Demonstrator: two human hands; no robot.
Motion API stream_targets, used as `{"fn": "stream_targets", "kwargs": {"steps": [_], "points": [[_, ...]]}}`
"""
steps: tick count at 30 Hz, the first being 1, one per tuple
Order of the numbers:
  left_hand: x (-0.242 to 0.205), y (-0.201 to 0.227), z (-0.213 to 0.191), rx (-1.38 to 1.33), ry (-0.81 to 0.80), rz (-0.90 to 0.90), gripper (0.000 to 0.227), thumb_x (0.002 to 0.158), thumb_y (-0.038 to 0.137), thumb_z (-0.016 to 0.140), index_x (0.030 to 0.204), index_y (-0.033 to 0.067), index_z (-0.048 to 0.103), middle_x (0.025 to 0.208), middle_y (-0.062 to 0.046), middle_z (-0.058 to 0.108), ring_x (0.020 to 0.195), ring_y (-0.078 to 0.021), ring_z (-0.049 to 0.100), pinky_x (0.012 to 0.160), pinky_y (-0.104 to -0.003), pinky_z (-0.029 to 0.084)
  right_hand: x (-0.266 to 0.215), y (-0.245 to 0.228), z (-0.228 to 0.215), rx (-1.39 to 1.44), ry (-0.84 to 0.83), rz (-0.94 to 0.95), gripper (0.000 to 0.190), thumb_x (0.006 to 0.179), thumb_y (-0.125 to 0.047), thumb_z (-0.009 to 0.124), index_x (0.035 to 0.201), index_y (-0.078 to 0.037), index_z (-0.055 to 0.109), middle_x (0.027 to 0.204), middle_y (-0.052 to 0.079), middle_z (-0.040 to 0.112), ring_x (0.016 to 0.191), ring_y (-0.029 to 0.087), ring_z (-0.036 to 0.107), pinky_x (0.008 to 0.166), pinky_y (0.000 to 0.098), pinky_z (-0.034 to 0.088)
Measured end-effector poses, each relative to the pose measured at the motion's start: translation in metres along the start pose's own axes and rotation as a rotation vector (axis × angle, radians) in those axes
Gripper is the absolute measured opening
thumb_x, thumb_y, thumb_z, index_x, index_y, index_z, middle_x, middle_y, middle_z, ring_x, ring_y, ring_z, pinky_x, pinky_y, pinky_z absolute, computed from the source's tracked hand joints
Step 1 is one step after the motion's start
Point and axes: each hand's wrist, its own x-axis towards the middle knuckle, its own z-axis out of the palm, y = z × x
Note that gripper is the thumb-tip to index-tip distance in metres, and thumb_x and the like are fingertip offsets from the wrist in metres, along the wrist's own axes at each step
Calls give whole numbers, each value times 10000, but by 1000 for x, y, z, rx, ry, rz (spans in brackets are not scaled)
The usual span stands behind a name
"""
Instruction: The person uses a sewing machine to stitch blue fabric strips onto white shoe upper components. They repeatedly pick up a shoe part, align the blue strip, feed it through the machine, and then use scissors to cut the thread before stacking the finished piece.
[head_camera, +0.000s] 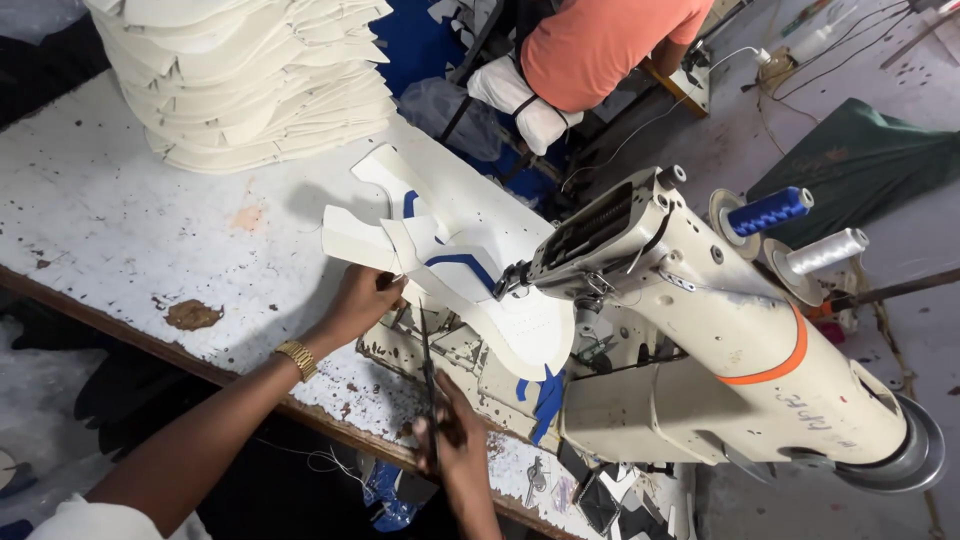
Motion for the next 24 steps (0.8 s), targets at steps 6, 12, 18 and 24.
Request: {"fn": "stream_targets", "kwargs": {"steps": [6,12,18,24], "points": [[1,-10,1,1,12,-11,154,949,33,634,1082,-42,650,831,-82,714,714,-141,714,607,-277,592,34,-6,19,-45,-79,-141,680,902,38,611,1551,-101,460,820,11,573,537,104,582,477,255,504],[11,-22,-4,-82,38,-43,155,975,61,611,1102,-29,612,866,-57,721,717,-125,738,646,-264,642,30,-16,22,-86,-103,-185,649,947,53,633,1551,-81,438,768,28,582,522,95,563,487,239,503],[39,-19,-11,-649,93,-192,805,861,-72,647,1507,205,255,1298,-131,566,1153,-150,594,957,-297,525,21,4,8,-39,-39,-97,656,914,98,545,1534,-104,473,785,25,620,511,101,566,461,250,471],[56,-55,-12,-665,289,-191,550,907,-77,543,1397,152,438,1265,-60,544,1120,-182,569,964,-341,529,-6,40,-24,-166,44,-149,669,860,111,600,1497,-77,519,855,105,729,658,147,623,586,284,513]]}}
